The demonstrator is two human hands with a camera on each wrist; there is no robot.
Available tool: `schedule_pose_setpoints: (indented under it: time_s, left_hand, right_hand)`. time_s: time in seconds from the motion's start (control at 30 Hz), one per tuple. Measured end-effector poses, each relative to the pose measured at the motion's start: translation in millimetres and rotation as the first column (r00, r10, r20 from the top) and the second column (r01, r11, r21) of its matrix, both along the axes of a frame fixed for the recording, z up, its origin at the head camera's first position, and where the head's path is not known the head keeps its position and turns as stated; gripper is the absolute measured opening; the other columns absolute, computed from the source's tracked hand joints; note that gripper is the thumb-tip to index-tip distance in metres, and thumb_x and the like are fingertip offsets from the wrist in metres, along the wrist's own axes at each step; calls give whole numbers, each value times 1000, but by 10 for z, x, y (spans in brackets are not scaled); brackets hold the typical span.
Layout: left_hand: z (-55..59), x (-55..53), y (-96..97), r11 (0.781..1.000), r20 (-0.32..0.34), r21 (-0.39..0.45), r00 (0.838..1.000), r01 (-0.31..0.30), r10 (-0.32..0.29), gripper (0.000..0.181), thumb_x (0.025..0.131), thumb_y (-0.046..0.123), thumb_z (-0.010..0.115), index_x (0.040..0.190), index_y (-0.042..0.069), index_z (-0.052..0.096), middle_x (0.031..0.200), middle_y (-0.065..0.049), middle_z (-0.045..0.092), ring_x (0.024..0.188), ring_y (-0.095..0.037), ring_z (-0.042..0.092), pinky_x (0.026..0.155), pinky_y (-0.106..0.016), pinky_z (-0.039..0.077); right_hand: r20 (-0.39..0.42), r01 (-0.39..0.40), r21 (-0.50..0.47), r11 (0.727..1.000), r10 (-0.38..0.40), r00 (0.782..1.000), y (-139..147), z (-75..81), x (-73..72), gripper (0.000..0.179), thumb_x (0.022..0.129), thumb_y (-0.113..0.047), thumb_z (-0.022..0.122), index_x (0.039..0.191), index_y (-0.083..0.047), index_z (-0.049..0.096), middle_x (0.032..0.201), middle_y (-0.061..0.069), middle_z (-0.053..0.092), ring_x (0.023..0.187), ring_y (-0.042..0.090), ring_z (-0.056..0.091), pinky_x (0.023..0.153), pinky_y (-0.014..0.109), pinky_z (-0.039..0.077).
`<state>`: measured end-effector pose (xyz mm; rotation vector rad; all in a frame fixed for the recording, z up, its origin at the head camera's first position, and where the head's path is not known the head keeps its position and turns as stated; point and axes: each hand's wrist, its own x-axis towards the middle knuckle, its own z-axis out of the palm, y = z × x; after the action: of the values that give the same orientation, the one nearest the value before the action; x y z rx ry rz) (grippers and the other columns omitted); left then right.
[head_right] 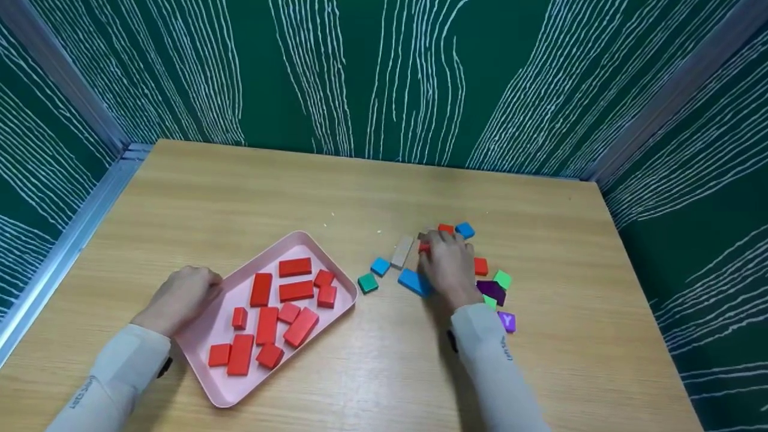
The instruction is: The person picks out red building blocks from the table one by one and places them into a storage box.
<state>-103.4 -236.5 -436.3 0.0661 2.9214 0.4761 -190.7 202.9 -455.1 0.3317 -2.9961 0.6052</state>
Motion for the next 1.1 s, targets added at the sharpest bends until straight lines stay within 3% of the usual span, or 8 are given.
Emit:
schedule_pose_setpoints:
  time_s: [0.23, 0.4, 0.6, 0.8, 1.1]
  left_hand:
    - [10, 5, 3, 999, 23, 30, 1000, -18, 18, 9, 91, -4, 62, 93, 0, 70, 81, -11, 62, 74, -24, 57, 70, -41, 52]
    - [5, -1, 12, 999, 13, 28, 1000, -14, 14, 12, 92, -4, 60, 87, 2, 69, 79, -11, 62, 74, -25, 58, 69, -42, 53]
    - [24, -10, 1, 999, 46, 32, 998, -34, 33, 9, 94, -2, 60, 92, 1, 69, 82, -11, 61, 75, -24, 57, 71, -40, 52]
    - [30, -5, -13, 999, 30, 26, 999, -41, 40, 9, 93, -3, 60, 93, 0, 69, 83, -13, 62, 76, -25, 58, 72, -40, 52]
    - [16, -23, 22, 1000, 10, -1, 1000, -25, 25, 13, 91, -7, 60, 92, 0, 71, 81, -12, 64, 72, -23, 58, 67, -40, 53]
  right_hand:
    - [40, -25, 61, 998, 22, 999, 47, -55, -71, 44, 92, -11, 72, 134, -6, 58, 130, 23, 56, 117, 43, 42, 95, 63, 35]
    - [52, -40, 88, 995, 36, 998, 54, -100, -109, 50, 88, -3, 74, 136, -6, 57, 132, 26, 54, 119, 46, 42, 97, 65, 35]
    - [36, -41, 75, 996, 39, 999, -62, -42, -119, 52, 87, -4, 76, 135, -3, 56, 130, 26, 56, 116, 44, 43, 98, 63, 35]
    - [-7, -83, -2, 997, 83, 996, -386, 130, -24, 45, 89, -14, 75, 129, -3, 59, 127, 21, 59, 115, 40, 45, 96, 59, 36]
    - [-35, -209, -24, 978, 208, 978, -1161, 312, 144, 41, 88, -25, 78, 124, -10, 64, 121, 10, 64, 112, 29, 48, 94, 49, 39]
